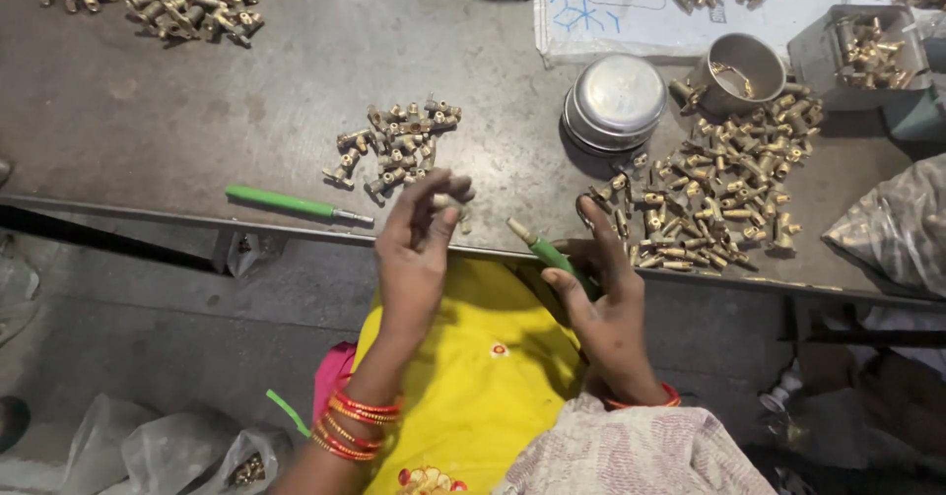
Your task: Inspecting and probing small brass T-junction fittings using a handheld tool.
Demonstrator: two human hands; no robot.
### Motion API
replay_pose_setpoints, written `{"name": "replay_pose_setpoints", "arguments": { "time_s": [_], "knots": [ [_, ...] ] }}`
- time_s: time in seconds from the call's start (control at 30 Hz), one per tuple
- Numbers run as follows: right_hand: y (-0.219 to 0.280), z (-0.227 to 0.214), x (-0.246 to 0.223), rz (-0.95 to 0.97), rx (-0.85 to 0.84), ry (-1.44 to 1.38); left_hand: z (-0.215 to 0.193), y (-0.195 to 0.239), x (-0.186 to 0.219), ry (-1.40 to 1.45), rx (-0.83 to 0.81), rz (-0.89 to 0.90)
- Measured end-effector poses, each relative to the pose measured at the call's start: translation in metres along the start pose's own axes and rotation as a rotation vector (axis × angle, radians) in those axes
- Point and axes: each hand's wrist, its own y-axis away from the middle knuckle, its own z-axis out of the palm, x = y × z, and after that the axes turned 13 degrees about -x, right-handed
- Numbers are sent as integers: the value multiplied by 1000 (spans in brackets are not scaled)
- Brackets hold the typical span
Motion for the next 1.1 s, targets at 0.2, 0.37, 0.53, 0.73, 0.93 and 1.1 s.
{"name": "replay_pose_setpoints", "arguments": {
  "time_s": [0.2, 0.37, 0.53, 0.73, 0.93, 1.1],
  "knots": [
    [1, 0, 15, 119, -99, -483, 0, 7, -29, -202, -145, -40],
    [0, 4, 17, 243, -177, -789, 24, 17, -36, 61, -235, -110],
    [-1, -1, 8, 174, -298, -1035, 31, 14, -10, 260, -241, -212],
    [-16, -5, 6, 87, -381, -752, 39, 28, -11, 487, -269, -437],
    [-26, -3, 7, -145, -294, 27, 49, 32, 1, 536, -347, -507],
    [-20, -2, 22, -330, -185, 416, 48, 29, 13, 575, -327, -523]
  ]
}}
